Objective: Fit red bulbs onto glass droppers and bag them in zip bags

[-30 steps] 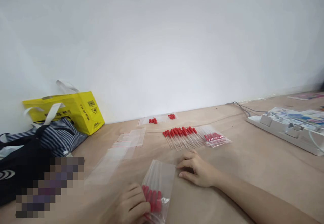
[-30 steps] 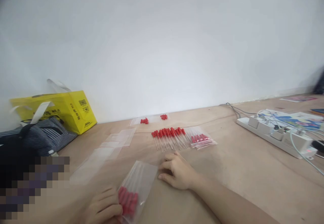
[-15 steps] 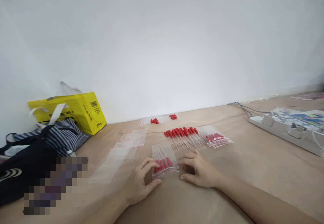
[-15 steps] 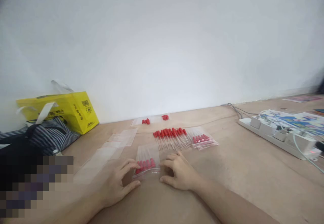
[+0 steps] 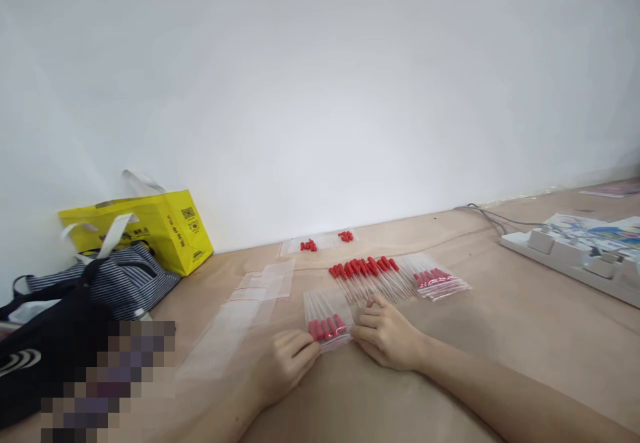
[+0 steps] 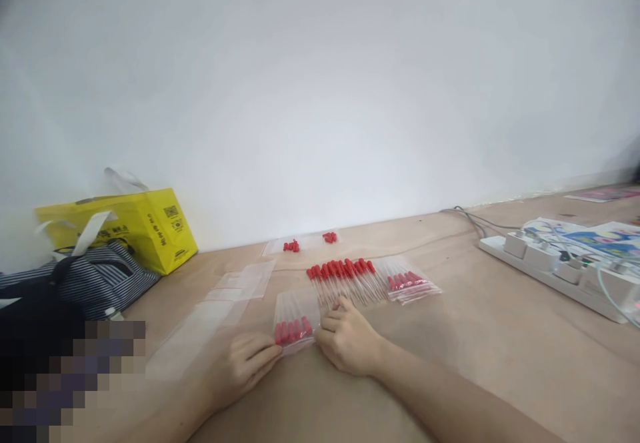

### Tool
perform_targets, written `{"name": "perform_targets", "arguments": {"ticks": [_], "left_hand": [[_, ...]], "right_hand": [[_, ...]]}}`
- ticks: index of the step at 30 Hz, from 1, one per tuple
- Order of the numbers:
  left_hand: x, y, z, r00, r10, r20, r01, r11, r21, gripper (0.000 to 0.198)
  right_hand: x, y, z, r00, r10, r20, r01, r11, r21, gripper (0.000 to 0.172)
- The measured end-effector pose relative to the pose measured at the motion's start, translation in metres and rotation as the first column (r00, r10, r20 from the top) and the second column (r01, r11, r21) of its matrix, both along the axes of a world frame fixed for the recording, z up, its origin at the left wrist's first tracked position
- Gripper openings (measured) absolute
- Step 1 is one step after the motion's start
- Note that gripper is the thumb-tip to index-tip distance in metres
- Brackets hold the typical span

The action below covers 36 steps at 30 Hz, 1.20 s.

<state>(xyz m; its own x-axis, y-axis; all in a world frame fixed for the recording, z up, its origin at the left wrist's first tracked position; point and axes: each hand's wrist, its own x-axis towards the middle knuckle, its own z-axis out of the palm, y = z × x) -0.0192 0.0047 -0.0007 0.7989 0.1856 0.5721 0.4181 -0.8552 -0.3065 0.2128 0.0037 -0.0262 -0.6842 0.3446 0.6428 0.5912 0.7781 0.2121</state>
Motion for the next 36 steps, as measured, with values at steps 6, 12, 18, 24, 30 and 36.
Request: {"name": "perform_targets", "arguments": {"ticks": [6,12,18,24,30,36], "left_hand": [[-0.003,0.001,-0.005,0.998,-0.02,0.067,0.013,0.995,0.101,0.023],[-0.001,0.001,-0.001,0.997,-0.025,0.071,0.02,0.997,0.073,0.019],[-0.001,0.004,0.001,0.998,-0.014,-0.057,0.025,0.981,0.194,0.023],[0.001,0.001,0.003,0.998,-0.042,-0.039,0.05,0.97,0.238,0.026],[0.003,0.0,0.003,0.999,-0.033,0.033,0.027,0.984,0.175,0.024],[0.014,0.007,-0.002,0.995,-0.084,0.061,0.073,0.985,0.157,0.014]], "right_hand": [[-0.001,0.002,0.001,0.999,0.015,-0.03,-0.009,0.981,0.194,0.021],[0.0,0.005,0.001,0.997,0.053,0.051,-0.066,0.953,0.295,0.029],[-0.001,0.006,0.002,0.998,0.049,0.047,-0.06,0.961,0.272,0.031],[-0.003,0.003,0.003,1.0,0.025,0.019,-0.03,0.949,0.313,0.028],[-0.011,0.0,0.003,0.999,0.045,-0.019,-0.037,0.945,0.325,0.028],[-0.013,0.003,0.0,0.998,0.061,-0.028,-0.05,0.954,0.295,0.029]]}}
